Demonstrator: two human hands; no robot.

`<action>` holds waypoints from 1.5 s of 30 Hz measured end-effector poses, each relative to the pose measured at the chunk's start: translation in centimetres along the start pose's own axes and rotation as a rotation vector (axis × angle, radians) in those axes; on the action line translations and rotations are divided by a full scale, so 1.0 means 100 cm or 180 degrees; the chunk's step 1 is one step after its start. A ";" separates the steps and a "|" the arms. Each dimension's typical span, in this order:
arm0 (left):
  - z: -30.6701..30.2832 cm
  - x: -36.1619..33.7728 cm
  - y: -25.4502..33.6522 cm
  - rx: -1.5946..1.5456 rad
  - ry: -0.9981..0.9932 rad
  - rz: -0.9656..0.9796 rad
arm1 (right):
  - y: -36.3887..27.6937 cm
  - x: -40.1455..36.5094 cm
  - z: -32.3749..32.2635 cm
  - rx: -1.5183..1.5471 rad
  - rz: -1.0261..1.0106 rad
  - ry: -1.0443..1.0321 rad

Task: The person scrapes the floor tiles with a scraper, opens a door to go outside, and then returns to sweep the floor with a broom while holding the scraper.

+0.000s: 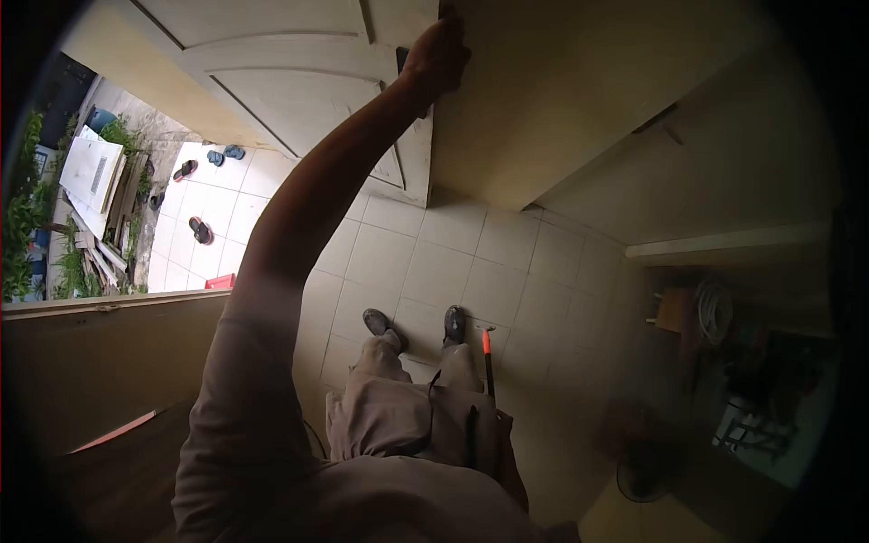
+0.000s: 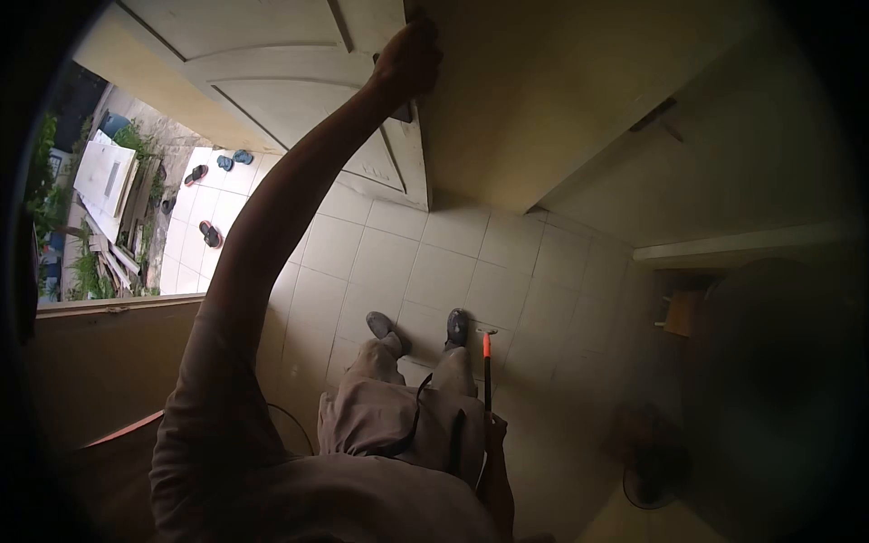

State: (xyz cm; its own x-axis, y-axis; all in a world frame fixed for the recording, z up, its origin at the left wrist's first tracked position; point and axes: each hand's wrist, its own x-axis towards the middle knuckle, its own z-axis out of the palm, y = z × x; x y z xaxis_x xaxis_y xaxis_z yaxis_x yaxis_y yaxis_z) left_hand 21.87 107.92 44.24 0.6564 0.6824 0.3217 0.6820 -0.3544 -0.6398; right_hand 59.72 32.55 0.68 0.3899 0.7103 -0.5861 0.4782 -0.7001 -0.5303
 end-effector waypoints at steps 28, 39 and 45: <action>-0.040 -0.366 0.003 0.1586 0.1407 -0.4899 | -0.440 0.372 0.034 -0.1643 -0.0185 -0.1989; -0.112 -0.644 -0.097 0.3109 -0.1994 -0.3203 | -0.454 0.485 0.117 -0.2370 -0.1461 -0.2047; -0.082 -0.581 -0.118 0.0038 0.1587 -0.5481 | -0.483 0.503 0.097 -0.2739 -0.1499 -0.2242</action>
State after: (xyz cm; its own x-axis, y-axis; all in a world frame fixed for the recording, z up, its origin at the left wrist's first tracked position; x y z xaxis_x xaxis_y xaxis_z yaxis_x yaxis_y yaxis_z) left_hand -21.67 67.23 38.82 -0.6919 0.0026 0.7220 0.6338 0.4813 0.6056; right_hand 48.62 101.35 -9.08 -0.3500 0.4992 -0.7926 0.9302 0.0852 -0.3571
